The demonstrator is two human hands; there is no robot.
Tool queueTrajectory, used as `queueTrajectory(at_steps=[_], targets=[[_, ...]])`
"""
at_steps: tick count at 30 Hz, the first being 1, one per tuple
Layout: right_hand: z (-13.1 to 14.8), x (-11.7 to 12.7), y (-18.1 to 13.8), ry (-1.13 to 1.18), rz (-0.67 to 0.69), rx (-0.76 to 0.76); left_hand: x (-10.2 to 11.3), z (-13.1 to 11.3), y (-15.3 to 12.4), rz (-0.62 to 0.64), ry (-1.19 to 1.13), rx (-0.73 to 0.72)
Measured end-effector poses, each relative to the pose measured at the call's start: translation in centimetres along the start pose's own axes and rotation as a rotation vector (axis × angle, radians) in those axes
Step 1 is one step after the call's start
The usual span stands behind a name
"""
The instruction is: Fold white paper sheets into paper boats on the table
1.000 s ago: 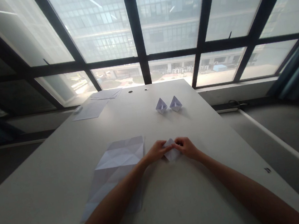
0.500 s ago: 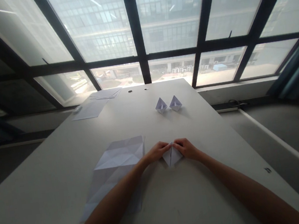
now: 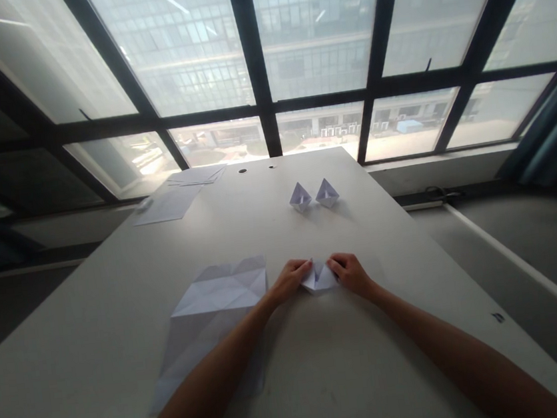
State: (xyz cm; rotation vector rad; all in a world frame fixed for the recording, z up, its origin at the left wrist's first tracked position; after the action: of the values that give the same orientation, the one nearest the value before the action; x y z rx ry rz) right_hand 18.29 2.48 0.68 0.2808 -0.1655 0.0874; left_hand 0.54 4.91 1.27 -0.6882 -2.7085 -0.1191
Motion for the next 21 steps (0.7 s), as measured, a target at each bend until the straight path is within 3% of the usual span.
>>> queueTrajectory(at_steps=[6, 11, 18, 21], targets=[[0.2, 1.3, 0.2, 0.025, -0.261, 0.018, 1.3, 0.2, -0.1, -0.329, -0.19, 0.027], [-0.2, 2.2, 0.2, 0.017, -0.417, 0.022, 1.7, 1.6, 0.2, -0.442, -0.416, 0.07], [-1.1, 2.3, 0.5, 0.159, -0.47, -0.009, 2.8, 3.3, 0.8, -0.627, -0.659, 0.07], [-1.4, 2.1, 0.5, 0.201, -0.45, -0.007, 2.9, 3.4, 1.1, -0.614, -0.754, 0.056]])
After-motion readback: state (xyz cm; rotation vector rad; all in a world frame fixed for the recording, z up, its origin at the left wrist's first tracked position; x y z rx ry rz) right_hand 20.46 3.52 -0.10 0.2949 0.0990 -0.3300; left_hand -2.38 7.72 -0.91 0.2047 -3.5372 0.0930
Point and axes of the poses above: each hand's wrist, its own y-axis towards the middle knuckle, its own x-axis out of the back of the hand, z = x × y, the point moved 4 cm from there along y, towards the middle knuckle, and after that the axes turned 6 degrees about y, right-handed, at the moved point
